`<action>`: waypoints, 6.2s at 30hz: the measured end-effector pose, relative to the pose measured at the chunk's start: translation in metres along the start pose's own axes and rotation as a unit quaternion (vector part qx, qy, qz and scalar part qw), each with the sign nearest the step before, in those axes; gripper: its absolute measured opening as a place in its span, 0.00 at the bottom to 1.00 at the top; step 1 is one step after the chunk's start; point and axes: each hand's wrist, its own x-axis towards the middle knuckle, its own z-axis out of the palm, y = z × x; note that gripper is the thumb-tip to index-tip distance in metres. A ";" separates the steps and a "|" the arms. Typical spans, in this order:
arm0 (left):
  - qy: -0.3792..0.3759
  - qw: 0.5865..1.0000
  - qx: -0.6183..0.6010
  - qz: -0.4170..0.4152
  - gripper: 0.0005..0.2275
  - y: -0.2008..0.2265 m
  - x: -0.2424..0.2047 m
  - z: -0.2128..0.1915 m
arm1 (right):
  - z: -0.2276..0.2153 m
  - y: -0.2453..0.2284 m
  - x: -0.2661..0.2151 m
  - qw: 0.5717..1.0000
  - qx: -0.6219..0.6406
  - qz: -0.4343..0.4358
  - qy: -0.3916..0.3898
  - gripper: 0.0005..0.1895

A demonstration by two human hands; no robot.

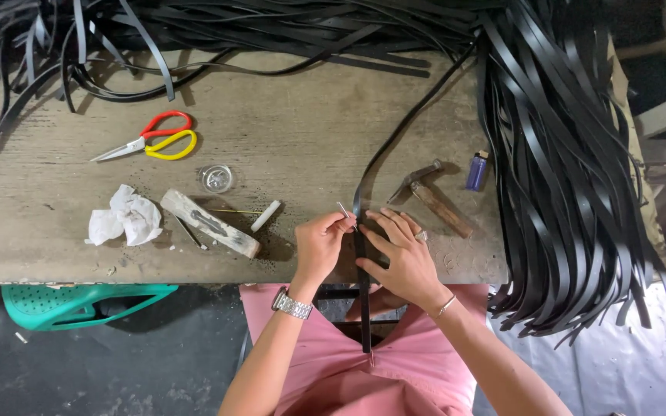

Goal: Using a hammer and a metal punch to create a series of holes in a long black leather strip.

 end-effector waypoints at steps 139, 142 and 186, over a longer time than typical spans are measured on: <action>-0.038 0.946 0.238 0.215 0.03 -0.031 -0.013 0.015 | -0.104 -0.053 0.027 0.971 -0.027 0.220 -0.095 0.20; -0.036 0.940 0.253 0.225 0.04 -0.033 -0.012 0.016 | -0.098 -0.041 0.024 0.950 0.048 0.290 -0.108 0.18; -0.139 0.976 0.008 -0.170 0.11 0.038 -0.108 -0.008 | -0.017 -0.015 0.058 0.939 0.113 0.304 -0.118 0.19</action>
